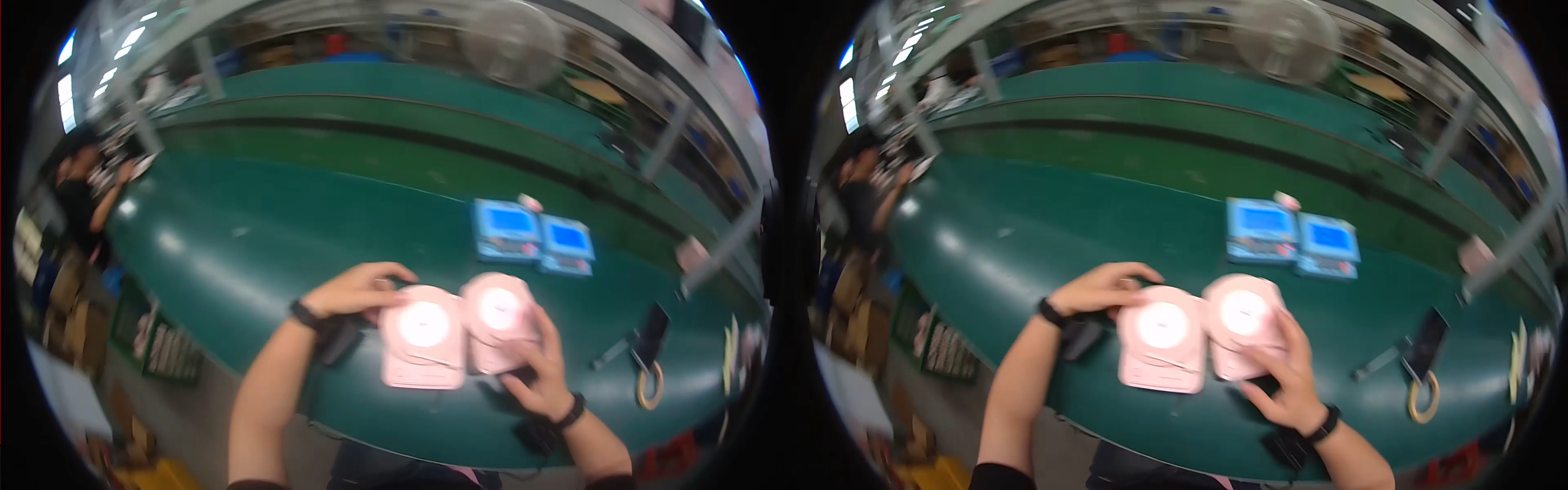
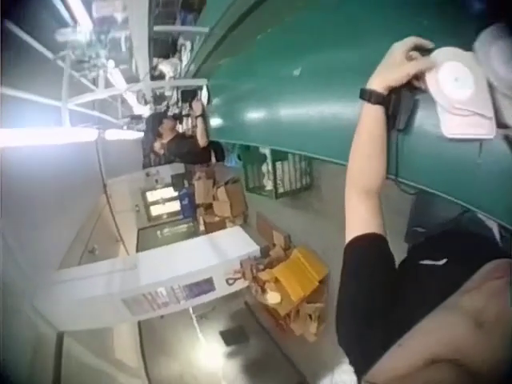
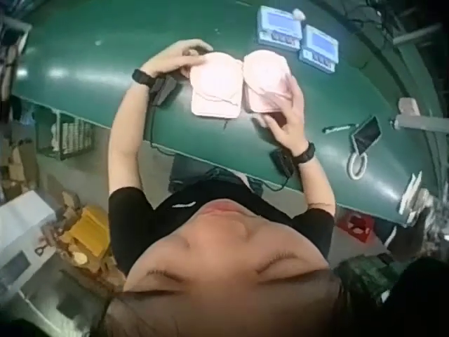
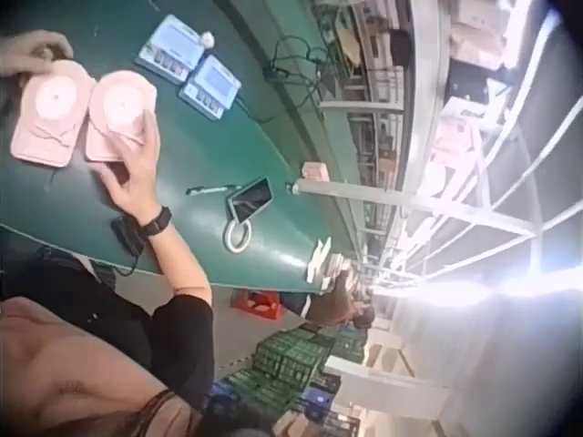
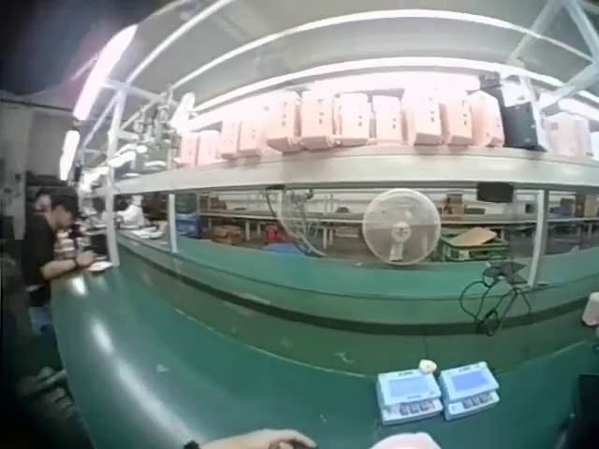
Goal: Inspecting and arranging small pink electronic fans on a production line workbench.
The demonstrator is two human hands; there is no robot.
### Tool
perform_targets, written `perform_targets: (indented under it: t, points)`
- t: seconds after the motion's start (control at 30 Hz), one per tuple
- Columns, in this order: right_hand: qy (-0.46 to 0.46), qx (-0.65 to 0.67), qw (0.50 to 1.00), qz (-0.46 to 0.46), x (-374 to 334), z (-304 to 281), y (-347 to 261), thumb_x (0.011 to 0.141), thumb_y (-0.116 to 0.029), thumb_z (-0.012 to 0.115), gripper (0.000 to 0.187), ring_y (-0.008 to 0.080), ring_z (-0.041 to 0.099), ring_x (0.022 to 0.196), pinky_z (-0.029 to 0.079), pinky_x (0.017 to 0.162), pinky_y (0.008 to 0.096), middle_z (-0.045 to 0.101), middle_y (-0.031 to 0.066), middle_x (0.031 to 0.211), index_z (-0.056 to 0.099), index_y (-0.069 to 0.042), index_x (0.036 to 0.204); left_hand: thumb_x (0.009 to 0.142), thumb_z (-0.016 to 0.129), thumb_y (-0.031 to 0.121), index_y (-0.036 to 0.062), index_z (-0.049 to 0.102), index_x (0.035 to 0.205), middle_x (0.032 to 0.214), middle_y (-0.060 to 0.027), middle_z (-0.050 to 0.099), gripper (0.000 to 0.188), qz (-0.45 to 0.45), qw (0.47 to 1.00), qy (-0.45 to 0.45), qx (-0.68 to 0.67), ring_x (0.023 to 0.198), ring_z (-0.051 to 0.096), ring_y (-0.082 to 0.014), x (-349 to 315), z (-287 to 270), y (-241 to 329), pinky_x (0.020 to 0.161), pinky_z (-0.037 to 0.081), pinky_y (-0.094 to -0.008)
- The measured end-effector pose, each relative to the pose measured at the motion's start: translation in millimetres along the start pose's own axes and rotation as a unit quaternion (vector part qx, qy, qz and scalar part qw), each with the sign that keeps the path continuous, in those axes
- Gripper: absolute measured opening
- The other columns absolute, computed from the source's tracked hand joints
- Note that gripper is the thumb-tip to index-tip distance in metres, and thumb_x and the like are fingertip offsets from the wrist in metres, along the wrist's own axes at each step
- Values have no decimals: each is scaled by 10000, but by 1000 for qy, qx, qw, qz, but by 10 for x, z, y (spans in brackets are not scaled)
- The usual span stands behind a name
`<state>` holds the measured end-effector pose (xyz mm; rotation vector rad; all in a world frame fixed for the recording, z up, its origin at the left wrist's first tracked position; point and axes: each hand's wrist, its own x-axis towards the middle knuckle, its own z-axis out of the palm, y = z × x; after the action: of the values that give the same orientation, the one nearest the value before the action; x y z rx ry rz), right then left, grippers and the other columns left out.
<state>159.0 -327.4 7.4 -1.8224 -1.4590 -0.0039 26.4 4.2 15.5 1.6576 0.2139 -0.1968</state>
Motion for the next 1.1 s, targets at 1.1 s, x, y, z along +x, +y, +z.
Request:
perform_targets:
  t: [1.1]
  points:
    - [-55, -84, 995, 11, 5, -44, -254, 680, -93, 679, 271, 407, 366, 1317, 240, 1078, 506, 492, 185, 1350, 700, -115, 949, 860, 701, 279, -10, 491, 1244, 668, -30, 586, 524, 14, 1000, 7, 19, 509, 588, -109, 61, 33, 0, 456, 448, -224]
